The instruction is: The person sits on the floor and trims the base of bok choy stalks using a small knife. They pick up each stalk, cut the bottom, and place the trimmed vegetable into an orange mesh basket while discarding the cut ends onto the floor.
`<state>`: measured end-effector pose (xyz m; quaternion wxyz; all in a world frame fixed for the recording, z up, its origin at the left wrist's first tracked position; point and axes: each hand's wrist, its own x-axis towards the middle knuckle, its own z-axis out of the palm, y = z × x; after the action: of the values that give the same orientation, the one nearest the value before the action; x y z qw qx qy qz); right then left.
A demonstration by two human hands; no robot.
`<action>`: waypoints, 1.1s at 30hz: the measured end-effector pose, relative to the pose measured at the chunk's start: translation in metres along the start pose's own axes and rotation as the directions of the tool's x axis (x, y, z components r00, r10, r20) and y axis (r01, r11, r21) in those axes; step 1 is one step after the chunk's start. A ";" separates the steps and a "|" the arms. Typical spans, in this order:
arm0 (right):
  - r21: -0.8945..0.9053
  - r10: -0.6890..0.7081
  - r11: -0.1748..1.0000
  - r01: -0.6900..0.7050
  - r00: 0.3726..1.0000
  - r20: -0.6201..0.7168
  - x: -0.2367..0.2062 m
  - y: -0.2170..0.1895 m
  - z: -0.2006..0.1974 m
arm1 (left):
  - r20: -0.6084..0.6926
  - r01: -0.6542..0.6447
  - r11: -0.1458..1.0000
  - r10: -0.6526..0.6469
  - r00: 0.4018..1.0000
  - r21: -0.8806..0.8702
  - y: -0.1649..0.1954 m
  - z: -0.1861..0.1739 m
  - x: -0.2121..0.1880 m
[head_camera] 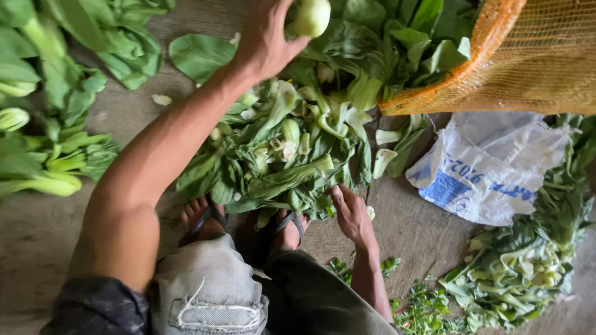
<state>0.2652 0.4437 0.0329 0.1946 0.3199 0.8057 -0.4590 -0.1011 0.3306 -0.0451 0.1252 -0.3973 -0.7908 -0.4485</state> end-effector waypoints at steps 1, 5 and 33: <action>-0.026 -0.014 1.000 0.014 1.000 -0.003 0.003 -0.005 0.000 | 0.069 0.058 0.989 -0.049 0.996 -0.139 0.003 -0.013 -0.015; -0.084 -0.241 0.968 0.237 0.970 -0.031 0.019 -0.037 0.003 | 0.331 0.377 0.792 -0.235 0.914 -0.481 0.030 -0.061 -0.070; -0.444 -0.625 0.661 0.605 0.771 0.120 -0.002 -0.136 0.022 | 0.544 0.462 0.694 -0.119 0.830 -0.553 0.117 -0.129 -0.168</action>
<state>0.1725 0.3734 0.1072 0.0804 -0.0167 0.9543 -0.2872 0.0745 0.1729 0.0058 -0.2939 -0.3760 -0.6381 -0.6043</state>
